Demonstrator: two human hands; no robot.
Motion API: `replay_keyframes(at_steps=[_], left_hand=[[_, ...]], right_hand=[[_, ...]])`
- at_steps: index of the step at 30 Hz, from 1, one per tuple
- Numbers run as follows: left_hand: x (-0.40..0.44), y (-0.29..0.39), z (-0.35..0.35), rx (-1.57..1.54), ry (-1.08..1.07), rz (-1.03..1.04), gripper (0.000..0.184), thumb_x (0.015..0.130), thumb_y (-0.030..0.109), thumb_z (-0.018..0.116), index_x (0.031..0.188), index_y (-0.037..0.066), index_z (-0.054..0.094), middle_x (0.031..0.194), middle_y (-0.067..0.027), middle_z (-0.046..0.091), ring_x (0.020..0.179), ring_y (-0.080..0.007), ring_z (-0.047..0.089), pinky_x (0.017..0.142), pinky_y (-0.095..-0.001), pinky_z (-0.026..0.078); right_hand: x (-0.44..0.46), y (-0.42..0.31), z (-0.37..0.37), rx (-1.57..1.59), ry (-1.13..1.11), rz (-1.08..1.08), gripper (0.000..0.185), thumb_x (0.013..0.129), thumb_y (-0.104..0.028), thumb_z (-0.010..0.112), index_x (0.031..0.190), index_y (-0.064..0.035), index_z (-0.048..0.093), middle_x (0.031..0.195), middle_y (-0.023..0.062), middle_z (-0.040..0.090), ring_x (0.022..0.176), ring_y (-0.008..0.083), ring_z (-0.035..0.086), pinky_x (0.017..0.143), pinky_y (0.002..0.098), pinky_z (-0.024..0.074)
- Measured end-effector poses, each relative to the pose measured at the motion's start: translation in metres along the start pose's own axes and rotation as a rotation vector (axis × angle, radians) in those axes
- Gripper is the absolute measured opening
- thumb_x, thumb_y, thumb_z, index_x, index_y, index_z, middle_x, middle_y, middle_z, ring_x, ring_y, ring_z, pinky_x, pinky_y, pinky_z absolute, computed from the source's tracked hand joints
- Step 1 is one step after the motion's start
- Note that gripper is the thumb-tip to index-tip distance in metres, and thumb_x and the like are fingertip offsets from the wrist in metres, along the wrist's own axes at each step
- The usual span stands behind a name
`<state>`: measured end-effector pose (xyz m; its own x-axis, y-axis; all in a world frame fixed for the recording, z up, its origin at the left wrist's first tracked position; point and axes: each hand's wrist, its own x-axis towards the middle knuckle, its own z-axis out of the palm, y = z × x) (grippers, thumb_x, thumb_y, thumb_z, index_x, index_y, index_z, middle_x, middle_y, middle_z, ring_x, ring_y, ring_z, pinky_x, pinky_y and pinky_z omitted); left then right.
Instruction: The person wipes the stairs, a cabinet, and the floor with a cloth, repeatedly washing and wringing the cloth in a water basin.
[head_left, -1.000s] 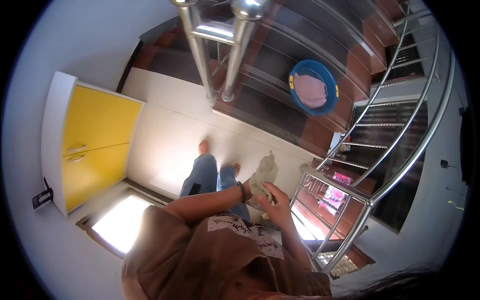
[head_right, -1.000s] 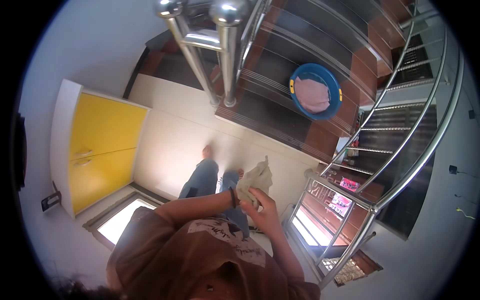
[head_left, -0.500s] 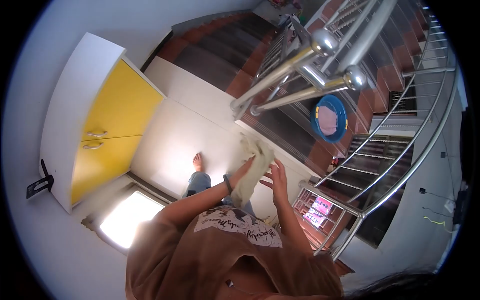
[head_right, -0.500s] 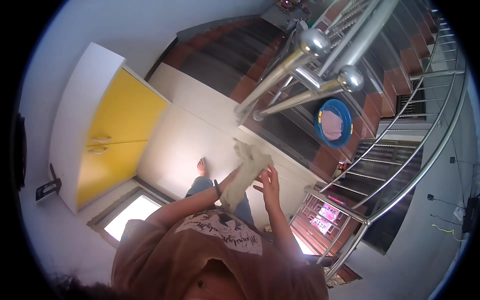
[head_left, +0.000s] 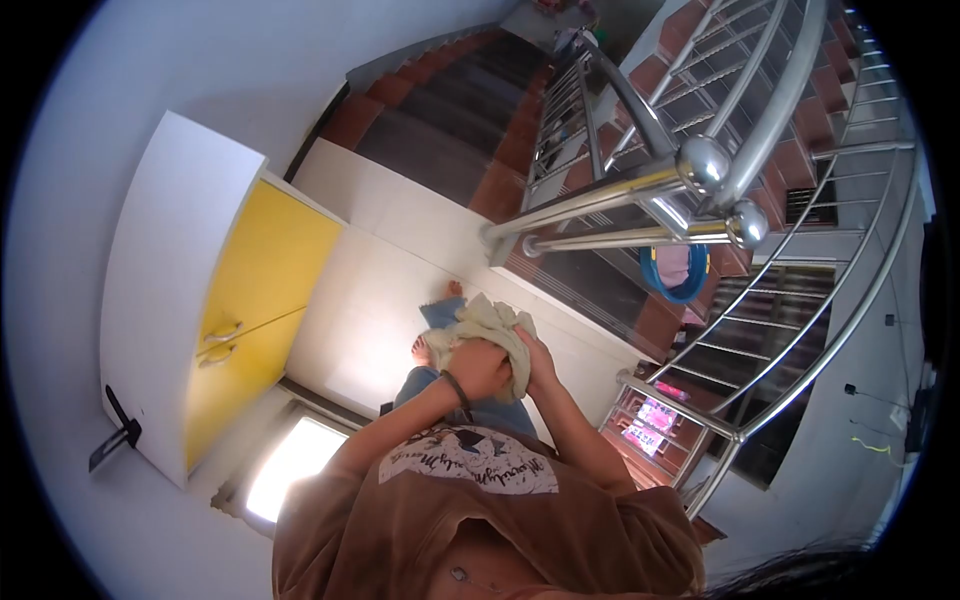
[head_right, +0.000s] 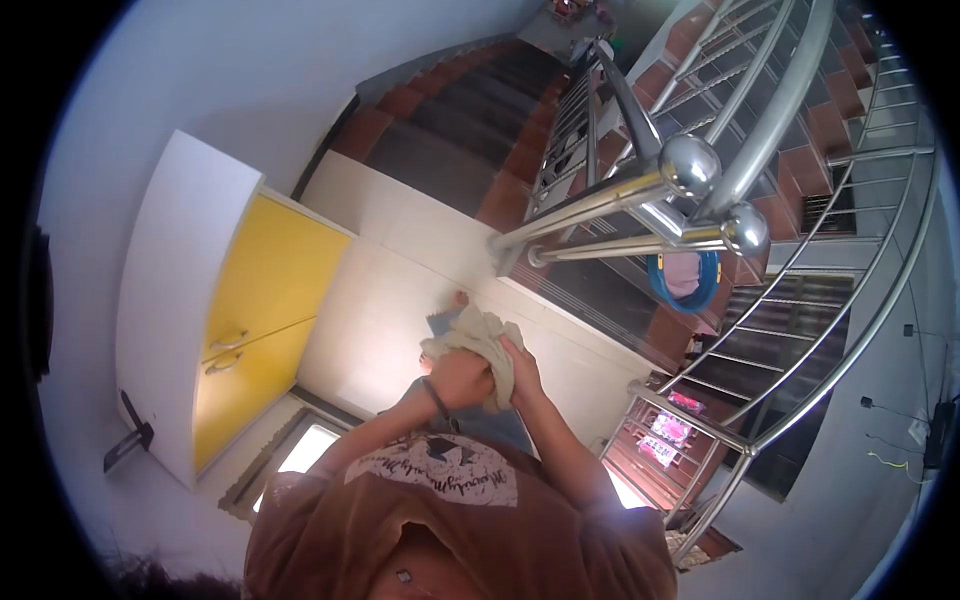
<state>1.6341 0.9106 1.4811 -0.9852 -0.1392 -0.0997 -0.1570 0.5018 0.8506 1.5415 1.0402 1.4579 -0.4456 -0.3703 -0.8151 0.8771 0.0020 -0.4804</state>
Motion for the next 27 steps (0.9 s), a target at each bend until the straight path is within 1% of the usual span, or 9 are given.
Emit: replay_keyframes(at_steps=[4,7,11,14,17,20,23,24,27], left_hand=[[0.027,-0.021,-0.054,0.021,0.06,-0.094,0.018,0.085,0.021,0.062,0.092,0.007,0.071,0.088,-0.0152,0.07,0.082,-0.0362,0.067,0.073,-0.0461,0.053],[0.05,-0.069,-0.071,-0.04,0.296,-0.215,0.014,0.085,0.017,0.065,0.093,0.007,0.07,0.088,-0.0131,0.07,0.083,-0.0328,0.067,0.074,-0.0414,0.055],[0.086,-0.169,-0.082,-0.147,0.548,-0.426,0.009,0.089,0.009,0.064,0.095,0.006,0.07,0.092,-0.0096,0.069,0.085,-0.0247,0.068,0.075,-0.0342,0.054],[0.111,-0.254,-0.062,-0.22,0.703,-0.524,0.011,0.091,0.014,0.065,0.096,0.004,0.068,0.091,-0.0105,0.066,0.078,-0.0254,0.064,0.073,-0.0335,0.051],[0.133,-0.319,-0.044,-0.209,0.711,-0.563,0.012,0.093,0.012,0.063,0.101,0.003,0.067,0.093,-0.009,0.066,0.08,-0.0215,0.063,0.074,-0.0328,0.051],[0.154,-0.396,-0.015,-0.292,0.664,-0.571,0.012,0.094,0.009,0.062,0.103,0.003,0.066,0.094,-0.0089,0.066,0.083,-0.0194,0.063,0.075,-0.0306,0.051],[0.163,-0.461,0.011,-0.326,0.577,-0.601,0.014,0.098,0.008,0.058,0.108,0.002,0.064,0.102,-0.0089,0.065,0.094,-0.0184,0.063,0.082,-0.0308,0.052],[0.166,-0.479,0.016,-0.333,0.542,-0.622,0.014,0.099,0.008,0.055,0.11,0.002,0.063,0.106,-0.0089,0.065,0.099,-0.0181,0.063,0.086,-0.0311,0.052],[0.174,-0.526,0.047,-0.339,0.672,-0.614,0.015,0.095,0.004,0.058,0.109,0.001,0.064,0.103,-0.0087,0.065,0.09,-0.018,0.062,0.077,-0.0289,0.05]], right_hand=[[0.053,-0.009,0.031,-0.121,0.055,0.018,0.036,0.098,-0.025,0.062,0.121,0.0018,0.061,0.103,0.0131,0.069,0.086,0.0227,0.07,0.074,0.0352,0.0583],[0.11,-0.019,0.064,-0.056,0.048,0.09,0.036,0.096,-0.024,0.064,0.122,0.0015,0.061,0.104,0.0138,0.069,0.085,0.023,0.07,0.072,0.0363,0.0584],[0.231,-0.01,0.082,-0.148,0.129,0.139,0.04,0.094,-0.027,0.066,0.122,0.0012,0.062,0.107,0.013,0.07,0.093,0.0242,0.069,0.081,0.0342,0.056],[0.335,0.012,0.095,-0.398,0.227,-0.024,0.041,0.092,-0.027,0.068,0.122,0.0,0.063,0.109,0.0112,0.07,0.094,0.0241,0.069,0.082,0.0335,0.0543],[0.434,0.029,0.097,-0.667,0.136,-0.355,0.042,0.091,-0.027,0.069,0.124,-0.0015,0.064,0.11,0.0124,0.071,0.094,0.0232,0.069,0.083,0.0317,0.0528],[0.514,0.043,0.099,-0.818,0.116,-0.497,0.052,0.088,-0.029,0.069,0.133,-0.0046,0.059,0.122,0.0196,0.066,0.114,0.0306,0.063,0.094,0.0403,0.0501],[0.585,0.069,0.094,-1.227,-0.145,-0.591,0.064,0.085,-0.034,0.072,0.141,-0.0091,0.052,0.138,0.0247,0.054,0.129,0.036,0.051,0.102,0.0456,0.0457],[0.609,0.08,0.093,-1.351,-0.08,-0.626,0.068,0.085,-0.037,0.073,0.144,-0.0121,0.049,0.144,0.0245,0.047,0.133,0.0367,0.047,0.104,0.0459,0.044],[0.689,0.131,0.073,-1.576,0.083,-0.602,0.082,0.083,-0.046,0.074,0.152,-0.022,0.038,0.156,0.0242,0.03,0.142,0.0408,0.034,0.109,0.0489,0.0393]])
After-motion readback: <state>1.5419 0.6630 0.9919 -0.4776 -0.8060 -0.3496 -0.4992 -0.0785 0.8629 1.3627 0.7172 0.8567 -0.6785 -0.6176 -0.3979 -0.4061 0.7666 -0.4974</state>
